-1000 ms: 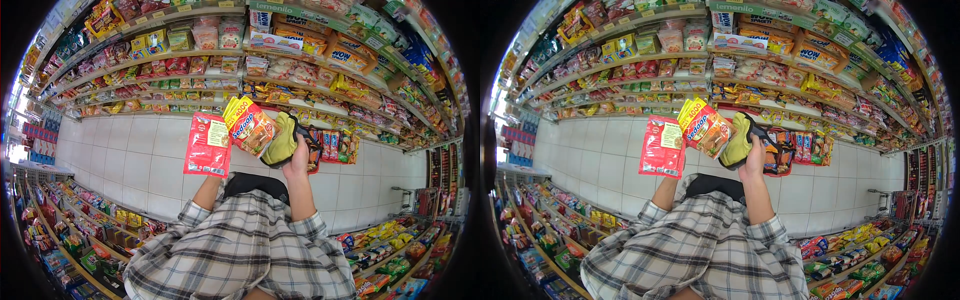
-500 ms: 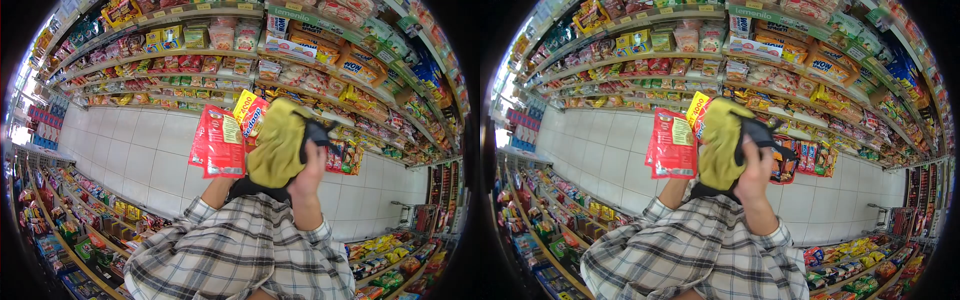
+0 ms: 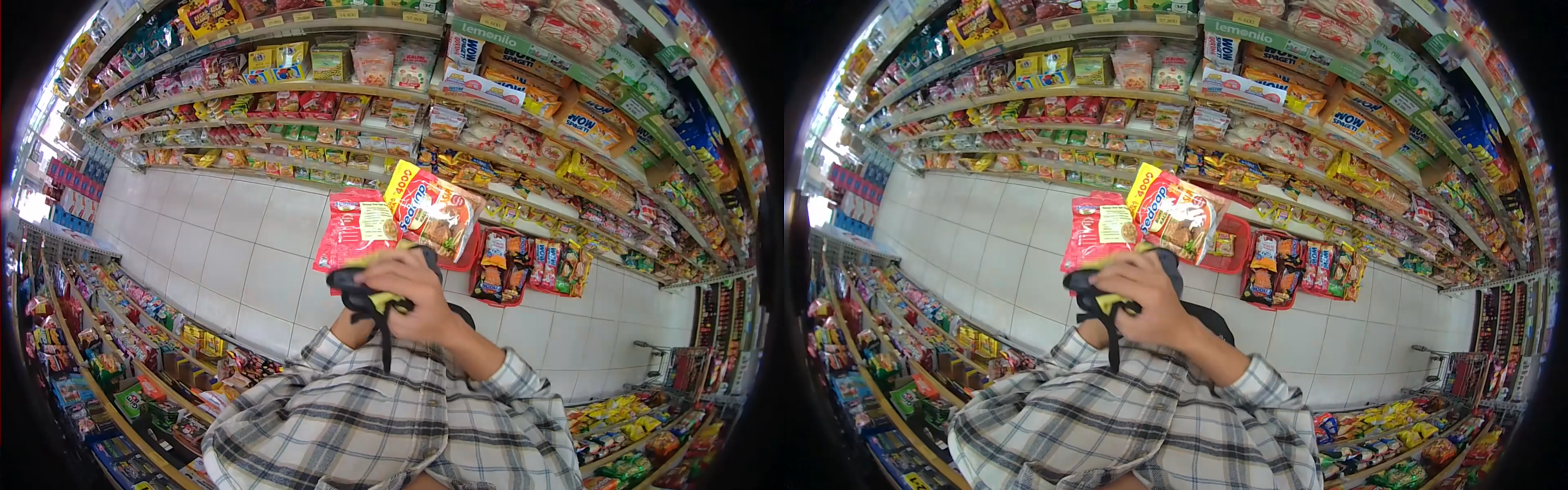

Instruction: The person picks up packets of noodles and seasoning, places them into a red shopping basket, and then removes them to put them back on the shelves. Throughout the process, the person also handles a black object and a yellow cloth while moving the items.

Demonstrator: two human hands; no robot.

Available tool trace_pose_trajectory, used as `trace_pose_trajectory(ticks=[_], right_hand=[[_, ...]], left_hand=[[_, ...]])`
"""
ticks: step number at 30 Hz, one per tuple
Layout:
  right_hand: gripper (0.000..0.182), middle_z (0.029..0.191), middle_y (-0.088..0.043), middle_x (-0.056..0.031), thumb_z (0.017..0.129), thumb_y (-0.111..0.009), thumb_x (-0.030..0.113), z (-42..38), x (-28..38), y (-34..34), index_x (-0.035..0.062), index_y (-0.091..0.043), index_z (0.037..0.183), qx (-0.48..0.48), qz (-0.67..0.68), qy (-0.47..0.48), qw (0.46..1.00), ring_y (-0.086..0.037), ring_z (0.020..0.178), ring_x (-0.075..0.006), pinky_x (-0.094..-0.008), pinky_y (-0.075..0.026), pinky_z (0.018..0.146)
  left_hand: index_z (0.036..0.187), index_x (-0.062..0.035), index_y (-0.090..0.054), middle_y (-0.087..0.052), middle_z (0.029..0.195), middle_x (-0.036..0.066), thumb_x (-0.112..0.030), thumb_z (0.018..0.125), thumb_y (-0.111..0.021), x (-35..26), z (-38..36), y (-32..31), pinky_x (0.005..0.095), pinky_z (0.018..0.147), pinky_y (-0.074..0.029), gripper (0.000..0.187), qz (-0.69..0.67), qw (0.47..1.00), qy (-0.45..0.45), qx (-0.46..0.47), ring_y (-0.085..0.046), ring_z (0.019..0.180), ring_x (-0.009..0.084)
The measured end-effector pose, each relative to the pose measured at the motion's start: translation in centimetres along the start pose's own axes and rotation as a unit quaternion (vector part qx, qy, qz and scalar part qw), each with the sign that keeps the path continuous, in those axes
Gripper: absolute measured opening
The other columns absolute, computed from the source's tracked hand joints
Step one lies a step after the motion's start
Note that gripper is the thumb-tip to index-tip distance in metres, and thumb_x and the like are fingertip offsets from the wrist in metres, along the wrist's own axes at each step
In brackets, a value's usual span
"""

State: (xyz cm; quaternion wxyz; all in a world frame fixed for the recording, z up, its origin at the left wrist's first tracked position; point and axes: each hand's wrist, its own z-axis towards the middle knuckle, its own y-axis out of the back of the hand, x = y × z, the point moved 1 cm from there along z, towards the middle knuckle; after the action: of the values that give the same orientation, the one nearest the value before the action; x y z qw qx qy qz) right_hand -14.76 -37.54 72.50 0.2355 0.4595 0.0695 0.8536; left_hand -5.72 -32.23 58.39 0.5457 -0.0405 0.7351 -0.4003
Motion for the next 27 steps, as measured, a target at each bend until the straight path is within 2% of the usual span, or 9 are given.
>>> trace_pose_trajectory(ticks=[4, 8, 10, 17, 20, 22, 23, 24, 27], right_hand=[[0.035, 0.096, -0.065, -0.015, 0.061, -0.056, -0.006, 3.0, 1.1, 3.0, -0.0022, -0.064, 0.095, -0.23, 0.024, 0.043, 0.972, -0.06, 0.091, -0.0342, -0.0398, -0.043, 0.087], [0.036, 0.113, -0.061, -0.0094, 0.068, -0.063, 0.005, 7.7, -1.2, 4.7, 0.0027, -0.062, 0.103, -0.129, -0.322, 0.054, 0.936, -0.052, 0.111, -0.0332, -0.0459, -0.037, 0.098], [0.035, 0.118, -0.06, -0.0091, 0.072, -0.064, 0.012, 7.1, -4.6, 3.9, 0.0073, -0.063, 0.107, -0.007, -0.364, 0.011, 0.931, -0.049, 0.117, -0.0324, -0.0481, -0.035, 0.101], [0.046, 0.129, -0.053, -0.0108, 0.068, -0.067, 0.008, 1.2, -4.6, 3.9, 0.0097, -0.062, 0.113, -0.011, -0.391, -0.033, 0.92, -0.044, 0.122, -0.0373, -0.0511, -0.033, 0.102], [0.056, 0.132, -0.049, -0.0154, 0.066, -0.066, 0.002, -3.0, -7.1, 3.6, 0.0055, -0.056, 0.121, -0.058, -0.39, -0.07, 0.917, -0.042, 0.124, -0.0382, -0.0487, -0.034, 0.102], [0.045, 0.128, -0.052, -0.0152, 0.077, -0.06, 0.002, -6.1, -11.3, 2.9, 0.0026, -0.053, 0.121, -0.21, -0.222, -0.166, 0.937, -0.049, 0.119, -0.0332, -0.0429, -0.04, 0.099], [0.038, 0.126, -0.053, -0.0134, 0.083, -0.055, 0.005, -6.8, -12.1, 3.1, 0.0025, -0.053, 0.12, -0.343, 0.024, -0.292, 0.892, -0.052, 0.116, -0.0304, -0.0407, -0.043, 0.096], [0.032, 0.124, -0.055, -0.0116, 0.089, -0.05, 0.009, -7.1, -12.7, 3.2, 0.0025, -0.053, 0.12, -0.444, 0.269, -0.388, 0.762, -0.055, 0.112, -0.0276, -0.0384, -0.045, 0.094], [0.036, 0.117, -0.062, -0.009, 0.096, -0.042, 0.027, -7.8, -13.4, 4.9, 0.0049, -0.055, 0.122, -0.447, 0.446, -0.384, 0.674, -0.06, 0.106, -0.0231, -0.0391, -0.047, 0.094]], left_hand=[[0.139, -0.0039, -0.036, -0.045, 0.136, 0.015, -0.029, 0.1, -0.046, -0.7, 1.0, -0.4, 0.0393, 0.101, -0.046, 0.047, -0.007, 1.0, -0.011, -0.001, -0.05, 0.121, 0.0251], [0.139, -0.0039, -0.036, -0.045, 0.136, 0.015, -0.03, 0.1, -0.045, -1.2, 1.9, -1.8, 0.0395, 0.102, -0.045, 0.048, -0.012, 1.0, -0.021, 0.004, -0.049, 0.122, 0.0254], [0.139, -0.0038, -0.036, -0.044, 0.136, 0.016, -0.03, 0.1, -0.045, -1.2, 1.9, -2.3, 0.0396, 0.102, -0.045, 0.048, -0.015, 1.0, -0.018, 0.004, -0.049, 0.122, 0.0255], [0.138, -0.0031, -0.037, -0.045, 0.135, 0.016, -0.03, 0.102, -0.04, -1.9, 1.6, -3.1, 0.0412, 0.103, -0.044, 0.046, -0.176, 0.98, 0.07, -0.059, -0.049, 0.122, 0.0256], [0.136, -0.0035, -0.039, -0.049, 0.132, 0.014, -0.03, 0.102, -0.04, -4.6, 0.1, -4.5, 0.0406, 0.101, -0.045, 0.043, -0.093, 0.985, 0.074, -0.123, -0.052, 0.119, 0.0255], [0.136, -0.0036, -0.039, -0.049, 0.132, 0.014, -0.03, 0.102, -0.04, -5.2, 0.3, -3.5, 0.0405, 0.101, -0.045, 0.043, -0.064, 0.99, 0.056, -0.11, -0.052, 0.119, 0.0255], [0.136, -0.0037, -0.039, -0.049, 0.132, 0.014, -0.03, 0.102, -0.04, -5.0, 0.6, -3.0, 0.0404, 0.101, -0.045, 0.043, -0.057, 0.993, 0.047, -0.097, -0.052, 0.119, 0.0255], [0.136, -0.0038, -0.039, -0.049, 0.131, 0.014, -0.03, 0.102, -0.04, -4.9, 1.0, -2.5, 0.0404, 0.101, -0.045, 0.043, -0.048, 0.995, 0.039, -0.084, -0.053, 0.118, 0.0254], [0.136, -0.0039, -0.04, -0.049, 0.131, 0.014, -0.03, 0.102, -0.04, -4.2, 1.3, -1.7, 0.0402, 0.101, -0.045, 0.043, -0.017, 0.998, 0.023, -0.059, -0.053, 0.118, 0.0254]])
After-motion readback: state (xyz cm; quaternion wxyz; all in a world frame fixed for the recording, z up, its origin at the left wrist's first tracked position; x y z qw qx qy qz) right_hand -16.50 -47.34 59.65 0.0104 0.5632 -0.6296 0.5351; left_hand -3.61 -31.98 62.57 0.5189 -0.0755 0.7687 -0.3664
